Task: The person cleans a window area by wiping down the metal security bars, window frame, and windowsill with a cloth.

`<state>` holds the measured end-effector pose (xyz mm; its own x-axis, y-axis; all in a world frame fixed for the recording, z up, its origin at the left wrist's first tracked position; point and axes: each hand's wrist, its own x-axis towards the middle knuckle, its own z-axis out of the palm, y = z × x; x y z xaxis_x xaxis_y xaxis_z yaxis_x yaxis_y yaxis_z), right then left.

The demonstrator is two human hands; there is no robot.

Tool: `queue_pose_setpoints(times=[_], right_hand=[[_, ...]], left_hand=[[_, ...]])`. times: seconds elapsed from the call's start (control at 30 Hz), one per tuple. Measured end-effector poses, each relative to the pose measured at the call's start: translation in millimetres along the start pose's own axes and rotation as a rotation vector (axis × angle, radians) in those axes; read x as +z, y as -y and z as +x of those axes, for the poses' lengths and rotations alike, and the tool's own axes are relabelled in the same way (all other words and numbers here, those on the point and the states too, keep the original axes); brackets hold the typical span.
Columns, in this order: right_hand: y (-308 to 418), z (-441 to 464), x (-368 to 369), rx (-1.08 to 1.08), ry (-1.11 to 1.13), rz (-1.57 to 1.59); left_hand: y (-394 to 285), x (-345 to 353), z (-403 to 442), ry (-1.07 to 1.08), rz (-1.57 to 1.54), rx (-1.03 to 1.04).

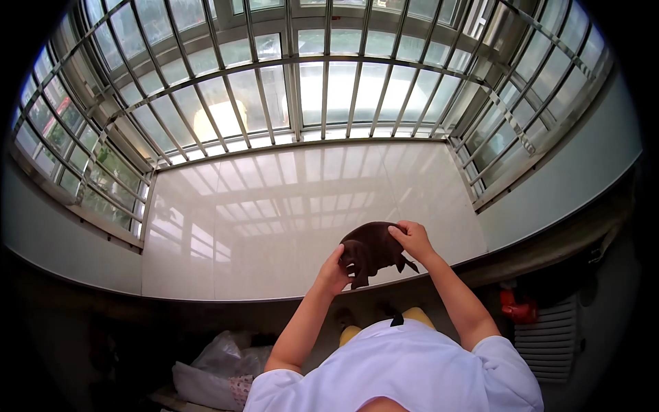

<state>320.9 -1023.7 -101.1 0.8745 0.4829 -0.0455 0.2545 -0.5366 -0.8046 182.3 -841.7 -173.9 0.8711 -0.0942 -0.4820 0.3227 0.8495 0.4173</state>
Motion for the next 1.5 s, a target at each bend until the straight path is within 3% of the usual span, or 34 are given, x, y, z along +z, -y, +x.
queue_pose_setpoints(times=[0.07, 0.13, 0.2, 0.27, 0.33, 0.5, 0.67, 0.8, 0.87, 0.93, 1.1, 1.2, 1.27, 1.33, 1.4, 1.43, 1.5], right_hand=[[16, -27, 28, -0.066, 0.172, -0.089], [13, -52, 57, -0.301, 0.47, -0.35], [31, -67, 69, -0.348, 0.738, -0.476], [42, -70, 68, -0.232, 0.893, -0.255], [47, -66, 59, -0.192, 0.951, -0.232], [40, -59, 2, -0.189, 0.737, -0.07], [70, -63, -76, -0.151, 0.588, -0.02], [101, -72, -124, -0.264, 0.438, 0.033], [117, -74, -141, -0.305, 0.405, 0.088], [127, -75, -152, -0.391, 0.353, 0.122], [130, -59, -162, -0.479, 0.314, 0.182], [77, -23, -197, -0.334, 0.304, 0.322], [29, 12, -220, -0.226, -0.033, 0.394], [-48, 40, -241, 0.055, -0.13, 0.408], [-122, 47, -238, 0.417, -0.086, 0.35], [-138, 48, -220, 0.523, -0.073, 0.096], [-232, 59, -192, 0.472, -0.081, 0.783]], left_hand=[[19, 17, -10, 0.022, -0.141, -0.051], [38, 11, -10, 0.074, -0.28, -0.011], [68, -16, 1, -0.182, -0.114, 0.249], [72, -42, -12, -0.316, -0.267, 0.311], [69, -71, -30, -0.532, -0.24, 0.371], [47, -172, -91, -0.937, -0.029, 0.629], [1, -208, -143, -1.258, -0.043, 0.872], [-21, -226, -144, -1.25, -0.139, 0.953], [-31, -195, -138, -1.246, -0.235, 0.952], [-32, -199, -128, -1.186, -0.395, 0.865], [-19, -224, -94, -1.243, -0.371, 0.874], [-29, -197, -95, -1.146, -0.252, 0.741], [-22, -216, -81, -1.096, -0.216, 0.76], [-11, -237, -67, -1.054, -0.18, 0.777], [-8, -248, -52, -1.096, -0.231, 0.778], [-8, -237, -54, -1.071, -0.298, 0.739], [0, -246, -52, -1.053, -0.322, 0.766]])
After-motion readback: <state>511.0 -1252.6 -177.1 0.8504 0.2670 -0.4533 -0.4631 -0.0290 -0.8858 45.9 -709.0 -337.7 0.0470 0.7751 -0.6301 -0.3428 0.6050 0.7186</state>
